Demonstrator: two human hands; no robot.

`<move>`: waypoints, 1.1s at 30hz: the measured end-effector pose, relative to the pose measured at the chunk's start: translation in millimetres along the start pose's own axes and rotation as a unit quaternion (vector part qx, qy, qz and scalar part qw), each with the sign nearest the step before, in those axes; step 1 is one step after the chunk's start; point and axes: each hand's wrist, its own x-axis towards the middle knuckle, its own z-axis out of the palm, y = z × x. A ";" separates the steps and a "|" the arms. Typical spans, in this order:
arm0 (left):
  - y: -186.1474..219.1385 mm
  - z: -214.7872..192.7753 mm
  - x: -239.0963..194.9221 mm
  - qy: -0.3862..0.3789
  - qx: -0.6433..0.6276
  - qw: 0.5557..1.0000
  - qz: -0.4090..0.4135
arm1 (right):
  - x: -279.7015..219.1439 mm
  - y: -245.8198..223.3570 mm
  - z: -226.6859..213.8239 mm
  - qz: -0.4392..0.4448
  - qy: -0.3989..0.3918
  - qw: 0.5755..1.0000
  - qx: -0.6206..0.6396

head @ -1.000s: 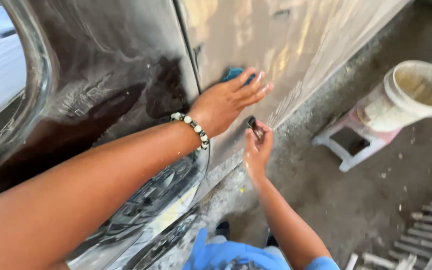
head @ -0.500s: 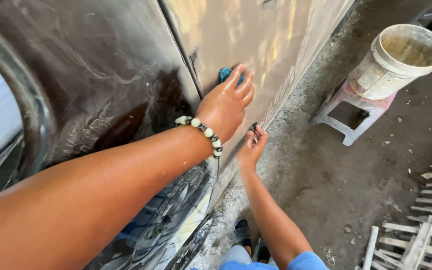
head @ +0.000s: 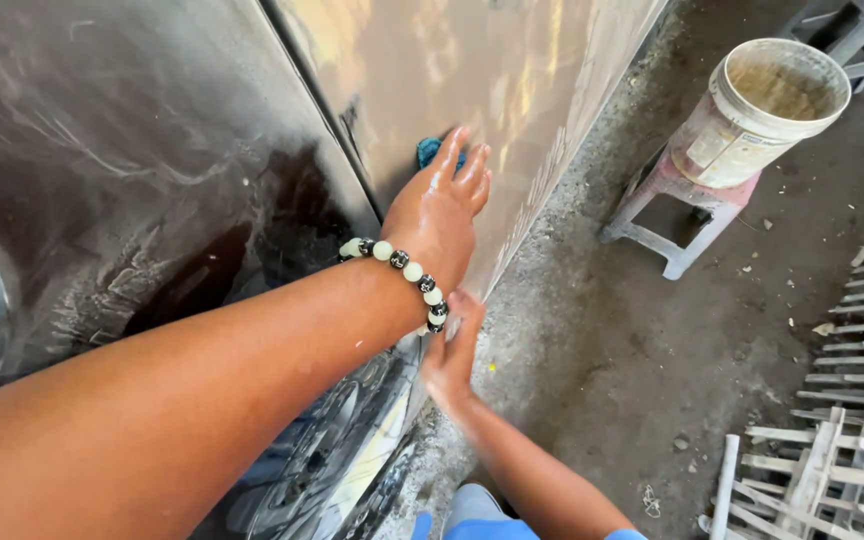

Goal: The person sands the side panel of a car using a sanding block and a blue cloth. They work on the lower section of the door, moving the sanding block in circular and back-and-forth motions to smooth the surface.

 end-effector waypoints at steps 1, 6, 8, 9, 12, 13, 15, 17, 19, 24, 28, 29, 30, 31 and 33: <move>1.4 0.9 0.9 0.001 -0.003 1.000 0.001 | 2.1 8.7 -1.0 0.001 -0.002 1.000 -0.002; 3.3 8.2 11.6 0.024 0.008 0.999 -0.019 | 65.9 51.7 7.6 0.088 0.061 0.994 0.038; -0.1 0.5 7.7 0.004 0.000 1.000 -0.007 | 41.3 20.1 0.6 0.053 0.033 0.998 0.013; -1.6 -3.7 6.5 -0.015 -0.008 1.000 0.007 | 29.9 5.5 -3.6 0.018 0.006 1.000 -0.014; 4.4 7.2 17.4 -0.016 0.013 1.000 0.004 | -55.1 31.9 -16.0 -0.062 -0.059 0.993 -0.082; 4.5 5.7 15.8 -0.017 0.013 1.000 0.004 | -55.7 33.1 -15.6 -0.062 -0.058 0.993 -0.081; -0.2 2.5 16.1 -0.005 0.000 1.000 -0.003 | -47.3 41.1 -8.5 -0.008 -0.075 0.997 0.012; 5.4 -1.8 12.6 -0.002 -0.014 1.000 -0.002 | -30.0 59.2 0.3 0.127 -0.072 0.950 0.276; 10.3 -0.5 9.8 0.003 -0.026 1.000 -0.003 | -19.3 45.5 -1.1 0.250 -0.049 0.819 0.514; -5.5 -10.5 5.6 0.022 0.012 0.998 -0.059 | -2.5 -0.5 -20.0 -0.164 -0.092 0.971 -0.148; 1.0 -6.3 9.0 0.015 -0.012 0.998 -0.054 | 10.0 14.5 -6.5 -0.129 -0.129 0.983 0.000; 3.3 -6.9 4.9 0.032 -0.010 0.997 -0.065 | -3.9 19.1 -9.2 -0.111 -0.136 0.984 0.024; -0.4 -10.9 4.8 0.059 -0.002 0.995 -0.079 | -5.5 27.6 -9.1 -0.103 -0.135 0.984 0.044; 1.1 -10.2 8.3 0.065 0.001 0.995 -0.079 | -7.8 33.4 -10.5 -0.107 -0.131 0.985 0.041; -2.1 -9.2 11.8 0.038 -0.018 0.995 -0.087 | -2.4 45.9 -2.9 -0.092 -0.137 0.979 0.119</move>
